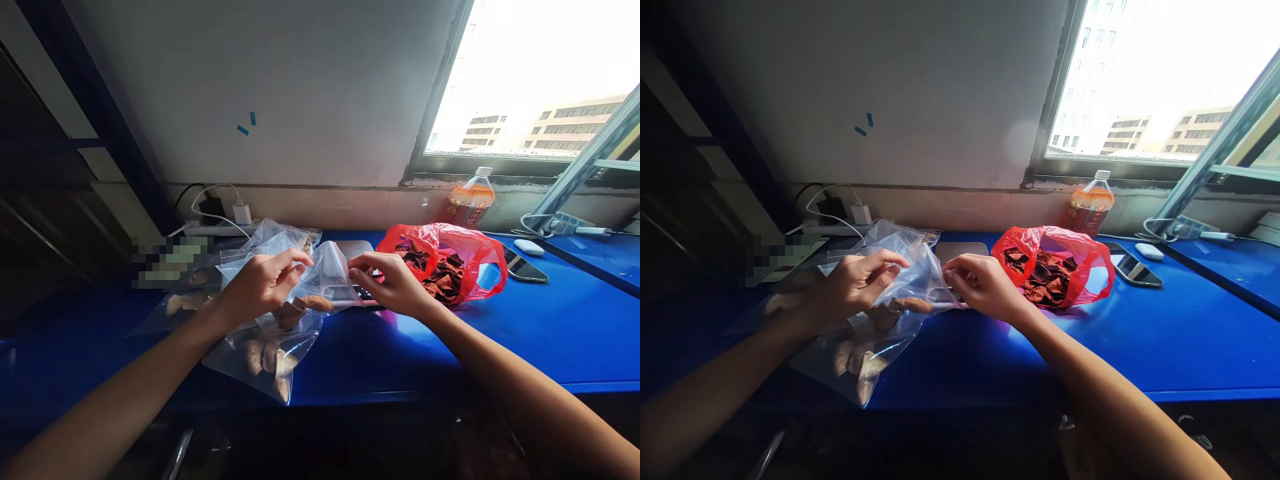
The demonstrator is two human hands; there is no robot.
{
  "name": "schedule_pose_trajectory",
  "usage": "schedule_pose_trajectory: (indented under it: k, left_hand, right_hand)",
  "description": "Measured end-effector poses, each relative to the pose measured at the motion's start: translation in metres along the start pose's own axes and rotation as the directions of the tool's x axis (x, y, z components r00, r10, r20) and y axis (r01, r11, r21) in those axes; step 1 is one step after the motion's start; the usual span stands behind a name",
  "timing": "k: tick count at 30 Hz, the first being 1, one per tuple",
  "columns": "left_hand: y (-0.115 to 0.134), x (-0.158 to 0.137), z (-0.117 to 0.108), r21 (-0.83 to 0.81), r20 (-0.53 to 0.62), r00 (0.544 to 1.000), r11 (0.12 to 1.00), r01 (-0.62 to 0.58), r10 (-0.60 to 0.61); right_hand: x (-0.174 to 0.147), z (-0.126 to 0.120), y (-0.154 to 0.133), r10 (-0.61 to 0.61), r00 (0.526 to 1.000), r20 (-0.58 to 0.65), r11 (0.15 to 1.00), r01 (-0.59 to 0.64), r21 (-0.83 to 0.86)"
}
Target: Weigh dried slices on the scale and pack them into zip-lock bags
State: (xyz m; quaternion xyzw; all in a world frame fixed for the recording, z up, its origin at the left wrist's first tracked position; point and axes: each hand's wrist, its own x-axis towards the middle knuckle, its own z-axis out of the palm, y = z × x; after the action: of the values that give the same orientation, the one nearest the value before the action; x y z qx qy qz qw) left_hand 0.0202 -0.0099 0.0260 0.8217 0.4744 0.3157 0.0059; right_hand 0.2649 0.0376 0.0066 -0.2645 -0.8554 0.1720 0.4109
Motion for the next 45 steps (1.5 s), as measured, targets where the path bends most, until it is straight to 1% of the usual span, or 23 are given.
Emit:
schedule_pose_trajectory:
  k: [5, 9, 11, 14, 17, 20, 22, 27, 30, 32, 33, 35, 37, 38, 39, 42, 44, 45]
  left_hand:
    - [-0.003, -0.001, 0.003, -0.007, 0.004, 0.999, 0.999, -0.044, 0.044]
    - [-0.004, 0.0, 0.003, 0.001, 0.006, 0.999, 0.999, -0.048, 0.048]
    - [-0.006, 0.0, 0.003, 0.001, 0.01, 0.999, 0.999, -0.048, 0.048]
    - [-0.01, 0.0, 0.005, 0.0, 0.019, 0.998, 0.998, -0.057, 0.057]
    - [-0.012, 0.001, 0.006, -0.002, 0.021, 0.998, 0.998, -0.06, 0.06]
    - [-0.011, 0.001, 0.006, -0.015, 0.025, 0.998, 0.998, -0.065, 0.065]
    - [-0.01, 0.001, 0.006, -0.025, 0.034, 0.997, 0.997, -0.069, 0.07]
    - [-0.01, 0.0, 0.007, -0.03, 0.05, 0.995, 0.996, -0.089, 0.091]
    - [-0.012, 0.0, 0.008, -0.015, 0.043, 0.995, 0.996, -0.084, 0.085]
    - [-0.011, 0.001, 0.009, 0.026, 0.017, 0.996, 0.996, -0.083, 0.082]
    - [-0.01, 0.001, 0.01, 0.074, 0.0, 0.996, 0.993, -0.093, 0.093]
    - [-0.005, 0.002, 0.011, 0.226, -0.036, 0.991, 0.967, -0.12, 0.132]
    - [0.002, 0.001, 0.012, 0.36, -0.072, 0.979, 0.921, -0.151, 0.189]
    - [0.006, 0.0, 0.013, 0.386, -0.085, 0.971, 0.906, -0.176, 0.224]
    - [0.009, -0.001, 0.014, 0.377, -0.087, 0.96, 0.901, -0.215, 0.266]
    - [0.018, -0.005, 0.018, 0.245, -0.046, 0.912, 0.89, -0.386, 0.408]
    - [0.02, -0.006, 0.019, 0.175, -0.017, 0.887, 0.875, -0.451, 0.461]
    - [0.021, -0.006, 0.02, 0.156, -0.008, 0.884, 0.874, -0.461, 0.468]
  right_hand:
    - [-0.003, -0.001, -0.004, 0.01, 0.999, 0.037, 1.0, -0.011, 0.024]
    - [-0.004, -0.002, -0.002, -0.008, 0.999, 0.041, 1.0, 0.007, 0.011]
    - [-0.004, -0.002, 0.001, 0.001, 0.999, 0.053, 0.999, -0.002, 0.034]
    - [-0.004, -0.002, 0.003, 0.055, 0.994, 0.089, 0.993, -0.064, 0.101]
    - [-0.004, -0.002, 0.005, 0.115, 0.982, 0.151, 0.975, -0.14, 0.173]
    - [-0.003, -0.003, 0.006, 0.141, 0.973, 0.185, 0.962, -0.178, 0.205]
    - [-0.003, -0.004, 0.006, 0.134, 0.974, 0.184, 0.969, -0.168, 0.183]
    - [-0.004, 0.0, 0.003, 0.049, 0.977, 0.207, 0.988, -0.079, 0.136]
    - [-0.005, 0.004, 0.0, 0.052, 0.976, 0.21, 0.995, -0.069, 0.078]
    - [-0.006, 0.005, -0.001, 0.059, 0.975, 0.213, 0.997, -0.066, 0.027]
    - [-0.007, 0.006, -0.002, 0.058, 0.975, 0.215, 0.998, -0.06, 0.005]
    - [-0.007, 0.007, -0.003, 0.045, 0.973, 0.225, 0.999, -0.041, -0.019]
    - [-0.008, 0.008, -0.004, 0.025, 0.971, 0.236, 1.0, -0.025, -0.004]
    - [-0.008, 0.008, -0.006, 0.016, 0.972, 0.235, 1.0, -0.021, 0.016]
    - [-0.008, 0.009, -0.007, 0.009, 0.974, 0.227, 0.999, -0.018, 0.041]
    - [-0.008, 0.012, -0.013, -0.007, 0.982, 0.187, 0.994, -0.015, 0.113]
    - [-0.009, 0.014, -0.017, -0.016, 0.985, 0.172, 0.99, -0.008, 0.138]
    - [-0.009, 0.015, -0.019, -0.022, 0.985, 0.173, 0.989, -0.003, 0.145]
